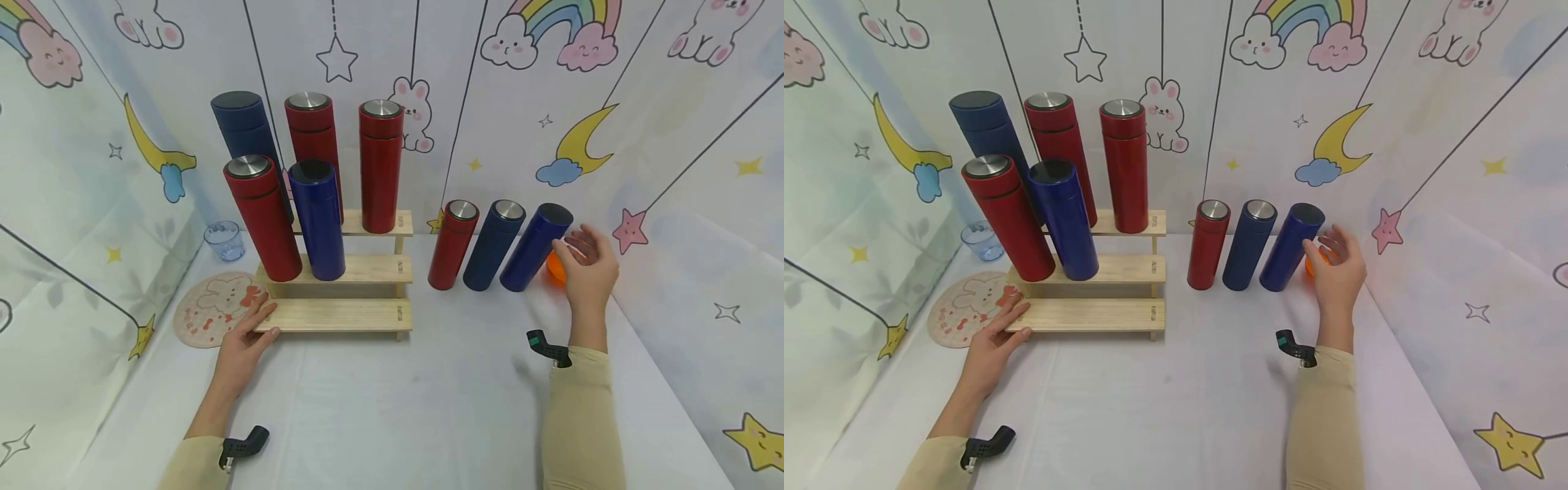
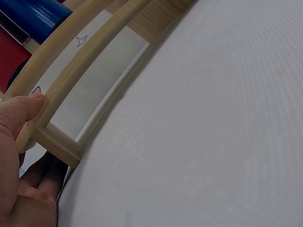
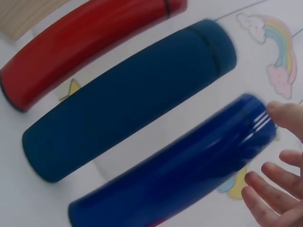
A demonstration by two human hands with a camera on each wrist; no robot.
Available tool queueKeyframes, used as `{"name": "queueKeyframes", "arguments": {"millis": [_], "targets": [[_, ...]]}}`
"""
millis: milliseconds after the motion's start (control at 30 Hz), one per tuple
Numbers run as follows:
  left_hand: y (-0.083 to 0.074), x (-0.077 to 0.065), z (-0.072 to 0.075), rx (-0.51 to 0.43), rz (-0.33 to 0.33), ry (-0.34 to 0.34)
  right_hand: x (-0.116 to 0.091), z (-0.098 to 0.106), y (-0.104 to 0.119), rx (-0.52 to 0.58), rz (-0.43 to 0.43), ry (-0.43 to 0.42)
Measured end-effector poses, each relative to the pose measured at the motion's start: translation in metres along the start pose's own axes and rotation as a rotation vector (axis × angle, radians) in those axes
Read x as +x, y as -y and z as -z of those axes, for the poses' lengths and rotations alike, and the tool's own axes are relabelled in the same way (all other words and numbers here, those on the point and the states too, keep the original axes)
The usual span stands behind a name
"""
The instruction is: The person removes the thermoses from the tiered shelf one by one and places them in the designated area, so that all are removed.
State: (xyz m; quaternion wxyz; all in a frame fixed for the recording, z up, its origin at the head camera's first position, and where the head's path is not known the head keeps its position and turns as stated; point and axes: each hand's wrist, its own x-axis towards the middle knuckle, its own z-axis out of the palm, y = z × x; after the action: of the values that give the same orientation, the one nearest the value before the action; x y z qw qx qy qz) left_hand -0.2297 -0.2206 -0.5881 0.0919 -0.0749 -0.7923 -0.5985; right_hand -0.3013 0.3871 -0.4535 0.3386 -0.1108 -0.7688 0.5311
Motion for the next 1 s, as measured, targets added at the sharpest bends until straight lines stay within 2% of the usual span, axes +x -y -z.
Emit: {"name": "queueKeyframes", "arguments": {"millis": [200, 367, 633, 800, 900, 1000], "targets": [[0.0, 0.001, -0.001, -0.008, -0.005, 0.0, -0.008, 0.004, 0.033, 0.031, 0.108, -0.048], [0.0, 0.001, -0.001, 0.0, -0.002, -0.007, -0.015, 0.002, 0.055, 0.09, 0.195, -0.04], [0.001, 0.0, 0.0, 0.015, -0.009, -0.005, -0.028, -0.008, 0.079, 0.239, 0.276, 0.065], [0.0, 0.0, 0.0, -0.007, -0.005, 0.0, -0.037, -0.018, 0.092, 0.391, 0.328, 0.142], [0.0, 0.0, 0.0, -0.018, -0.003, 0.002, -0.044, -0.024, 0.099, 0.421, 0.378, 0.187], [-0.001, -0.001, 0.0, -0.018, 0.002, 0.001, -0.052, -0.031, 0.103, 0.364, 0.429, 0.24]]}}
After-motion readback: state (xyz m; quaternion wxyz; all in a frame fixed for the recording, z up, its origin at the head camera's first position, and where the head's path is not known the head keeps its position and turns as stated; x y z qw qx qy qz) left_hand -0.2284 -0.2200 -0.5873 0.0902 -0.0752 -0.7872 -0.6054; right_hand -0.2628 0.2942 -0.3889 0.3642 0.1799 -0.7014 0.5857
